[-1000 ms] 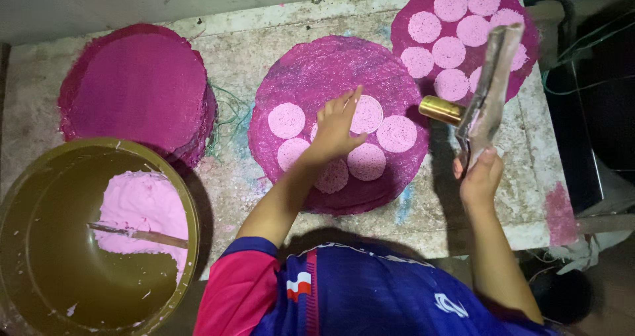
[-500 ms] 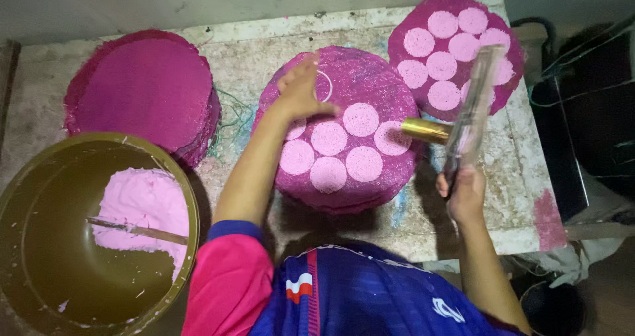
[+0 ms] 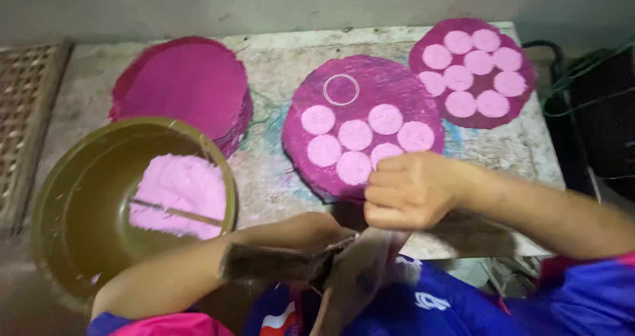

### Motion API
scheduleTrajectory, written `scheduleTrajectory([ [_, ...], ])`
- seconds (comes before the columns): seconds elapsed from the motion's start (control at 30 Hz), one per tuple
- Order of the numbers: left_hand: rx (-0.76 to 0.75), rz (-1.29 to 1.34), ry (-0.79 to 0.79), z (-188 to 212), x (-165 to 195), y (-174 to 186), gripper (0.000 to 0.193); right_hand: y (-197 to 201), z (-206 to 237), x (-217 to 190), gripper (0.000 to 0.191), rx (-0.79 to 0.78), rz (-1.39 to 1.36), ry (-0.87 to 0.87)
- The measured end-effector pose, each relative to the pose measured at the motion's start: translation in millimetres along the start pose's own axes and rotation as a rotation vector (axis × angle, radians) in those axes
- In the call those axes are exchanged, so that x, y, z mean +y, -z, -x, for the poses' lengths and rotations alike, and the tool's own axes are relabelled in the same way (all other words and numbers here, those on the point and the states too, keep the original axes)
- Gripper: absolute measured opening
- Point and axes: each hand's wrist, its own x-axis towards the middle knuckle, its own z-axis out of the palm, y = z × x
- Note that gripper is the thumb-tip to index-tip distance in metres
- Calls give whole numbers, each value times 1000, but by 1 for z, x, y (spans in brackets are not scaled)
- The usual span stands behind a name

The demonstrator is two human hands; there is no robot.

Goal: The person scoops pink foam paste from a large bowl into a handheld applicator gun, then extrudes round foam discs onto round magenta boards, placing each disc inside a ring guide and setting filled boards aside. The person repeats the filling and dispensing cycle across several boards.

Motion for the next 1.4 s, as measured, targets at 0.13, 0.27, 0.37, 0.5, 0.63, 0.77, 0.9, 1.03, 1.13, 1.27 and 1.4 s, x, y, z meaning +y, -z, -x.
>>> scheduleTrajectory([
  [0.13,87,-327,-3,63,-2,-11,18,-1,-37,-10,40,-209,-636,-166],
  [0.27,316,-194,-24,121,-11,-27,21,-27,-63,-26,34,-254,-891,-147],
  [0.37,474,71,-102,168,-48,-39,22,-45,-76,-19,40,-283,-1100,-63],
  [0.5,897,756,112,208,-138,-53,19,-49,-93,0,32,-94,-714,-14],
  [0.63,1158,1111,-34,233,-207,-75,20,-47,-131,44,23,192,154,113],
  [0.77,898,1363,-77,208,-225,-103,22,-66,-190,83,22,278,560,301],
  [0.9,854,1433,-40,200,-235,-112,24,-84,-232,74,47,315,422,87],
  [1.03,1063,1124,-127,223,-242,-115,23,-91,-256,44,47,448,87,130],
  [1.13,1129,1144,-74,232,-245,-119,23,-97,-274,26,51,423,57,219],
  [1.27,1249,1118,-39,246,-262,-126,31,-104,-297,18,58,318,134,182],
  [1.4,1620,324,69,276,-292,-128,32,-137,-318,35,54,345,-392,-170],
])
